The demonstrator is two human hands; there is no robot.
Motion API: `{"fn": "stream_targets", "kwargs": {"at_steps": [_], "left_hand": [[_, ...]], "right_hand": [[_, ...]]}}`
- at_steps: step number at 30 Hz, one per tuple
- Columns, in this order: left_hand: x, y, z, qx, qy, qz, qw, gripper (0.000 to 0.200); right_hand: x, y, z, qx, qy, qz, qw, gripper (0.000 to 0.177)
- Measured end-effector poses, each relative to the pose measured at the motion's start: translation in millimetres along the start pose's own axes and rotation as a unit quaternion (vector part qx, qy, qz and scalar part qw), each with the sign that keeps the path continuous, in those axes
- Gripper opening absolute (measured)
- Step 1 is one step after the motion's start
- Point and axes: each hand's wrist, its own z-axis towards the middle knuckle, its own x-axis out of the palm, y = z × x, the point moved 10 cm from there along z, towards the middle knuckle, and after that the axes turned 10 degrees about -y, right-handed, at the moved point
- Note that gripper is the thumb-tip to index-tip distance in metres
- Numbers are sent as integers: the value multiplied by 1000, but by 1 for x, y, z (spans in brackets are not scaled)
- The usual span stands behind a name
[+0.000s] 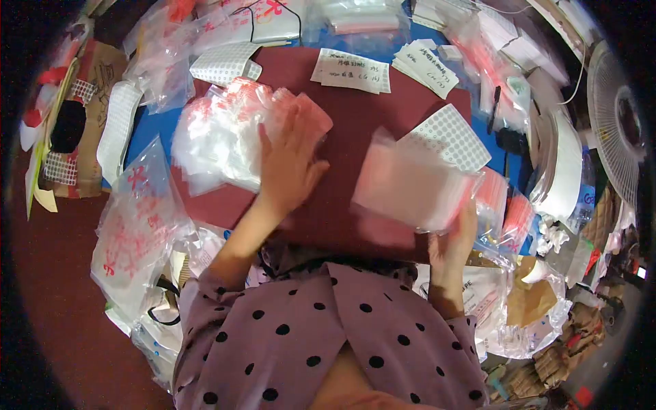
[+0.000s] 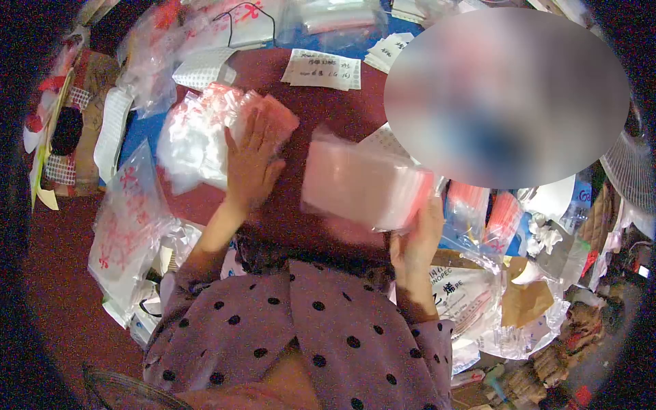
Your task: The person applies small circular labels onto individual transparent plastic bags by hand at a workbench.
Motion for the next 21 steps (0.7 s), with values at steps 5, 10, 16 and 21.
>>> {"fn": "stream_targets", "kwargs": {"at_steps": [5, 10, 16, 21], "left_hand": [[-19, -40, -15, -222, 79, -632, 738, 35], [-15, -6, -40, -404, 8, -679, 613, 26], [-91, -6, -12, -169, -95, -332, 923, 24], [-91, -86, -8, -33, 160, -598, 785, 10]], "right_hand": [[19, -18, -16, -45, 109, -102, 988, 34], [38, -3, -19, -134, 214, -399, 882, 14], [66, 11, -60, 37, 332, -358, 872, 7], [112, 1, -96, -120, 500, -351, 782, 14]]}}
